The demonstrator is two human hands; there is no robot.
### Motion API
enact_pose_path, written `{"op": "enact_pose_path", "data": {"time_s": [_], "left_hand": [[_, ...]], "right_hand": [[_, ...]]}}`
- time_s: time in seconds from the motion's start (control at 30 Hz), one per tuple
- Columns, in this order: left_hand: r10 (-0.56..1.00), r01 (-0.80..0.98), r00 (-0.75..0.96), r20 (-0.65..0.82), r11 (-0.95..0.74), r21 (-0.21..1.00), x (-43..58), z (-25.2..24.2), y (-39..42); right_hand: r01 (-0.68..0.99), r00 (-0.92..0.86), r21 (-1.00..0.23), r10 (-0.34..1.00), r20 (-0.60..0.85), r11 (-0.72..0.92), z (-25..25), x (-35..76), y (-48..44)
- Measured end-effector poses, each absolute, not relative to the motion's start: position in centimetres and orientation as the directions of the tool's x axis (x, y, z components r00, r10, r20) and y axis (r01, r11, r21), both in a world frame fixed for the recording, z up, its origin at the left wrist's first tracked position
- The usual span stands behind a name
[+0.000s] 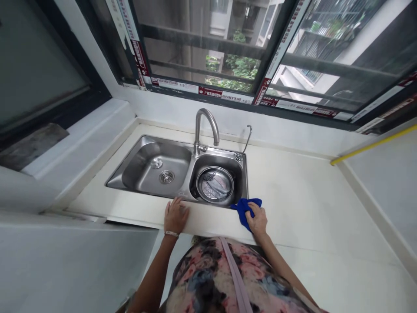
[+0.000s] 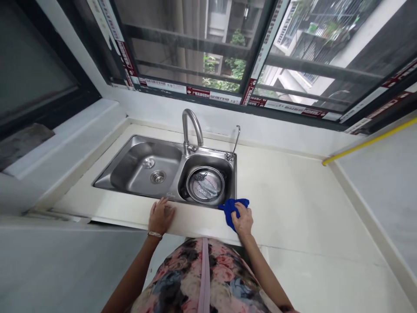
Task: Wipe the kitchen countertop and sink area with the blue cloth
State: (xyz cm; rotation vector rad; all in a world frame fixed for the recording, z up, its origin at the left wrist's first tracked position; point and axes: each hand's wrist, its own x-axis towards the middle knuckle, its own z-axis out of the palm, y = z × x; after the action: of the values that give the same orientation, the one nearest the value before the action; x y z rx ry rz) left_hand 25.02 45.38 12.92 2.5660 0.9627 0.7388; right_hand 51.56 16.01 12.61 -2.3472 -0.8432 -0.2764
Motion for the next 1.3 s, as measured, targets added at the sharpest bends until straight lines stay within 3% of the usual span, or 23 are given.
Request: {"op": "enact_pose_path", "data": {"time_s": [0.23, 0.37, 0.5, 0.7, 0.8, 0.93, 1.1, 1.3], "left_hand": [[0.663, 0.444, 0.610, 0.434, -0.740, 0.506, 25.0, 12.1, 45.5], [0.701, 0.353, 0.563, 0.438, -0.683, 0.640, 24.3, 12.3, 45.8], [0.841, 0.361, 0.405, 0.358, -0.507, 0.783, 21.6, 12.6, 47.3], [0.991, 0.482, 0.022, 0.136, -0.129, 0.867, 18.1, 12.6, 50.6], [0.990, 0.549, -0.027, 0.136, -0.099, 0.830, 18.7, 12.7, 50.8], [0.987, 0.697, -0.041, 0.156, -0.084, 0.712, 19.9, 13.5, 50.0], [0.985, 0.729, 0.027, 0.171, -0.137, 0.671, 19.8, 13.8, 49.8], [0.977, 0.752, 0.035, 0.211, -0.164, 0.638, 19.3, 13.1, 50.0]], "right_hand": [[0.638, 0.770, -0.497, 0.494, 0.404, -0.588, 12.5, 51.7, 15.9], [0.629, 0.777, -0.501, 0.492, 0.392, -0.595, 12.4, 51.7, 15.7], [0.618, 0.786, -0.488, 0.494, 0.372, -0.616, 12.4, 51.6, 15.6], [0.601, 0.799, -0.470, 0.488, 0.351, -0.646, 12.7, 51.7, 16.1], [0.539, 0.841, -0.517, 0.459, 0.287, -0.665, 13.5, 51.7, 16.9], [0.301, 0.929, -0.699, 0.364, 0.063, -0.648, 15.3, 51.7, 19.1], [-0.073, 0.942, -0.908, 0.272, -0.199, -0.412, 17.5, 53.6, 24.9], [-0.053, 0.959, -0.953, 0.252, -0.132, -0.297, 18.7, 61.1, 35.5]]}}
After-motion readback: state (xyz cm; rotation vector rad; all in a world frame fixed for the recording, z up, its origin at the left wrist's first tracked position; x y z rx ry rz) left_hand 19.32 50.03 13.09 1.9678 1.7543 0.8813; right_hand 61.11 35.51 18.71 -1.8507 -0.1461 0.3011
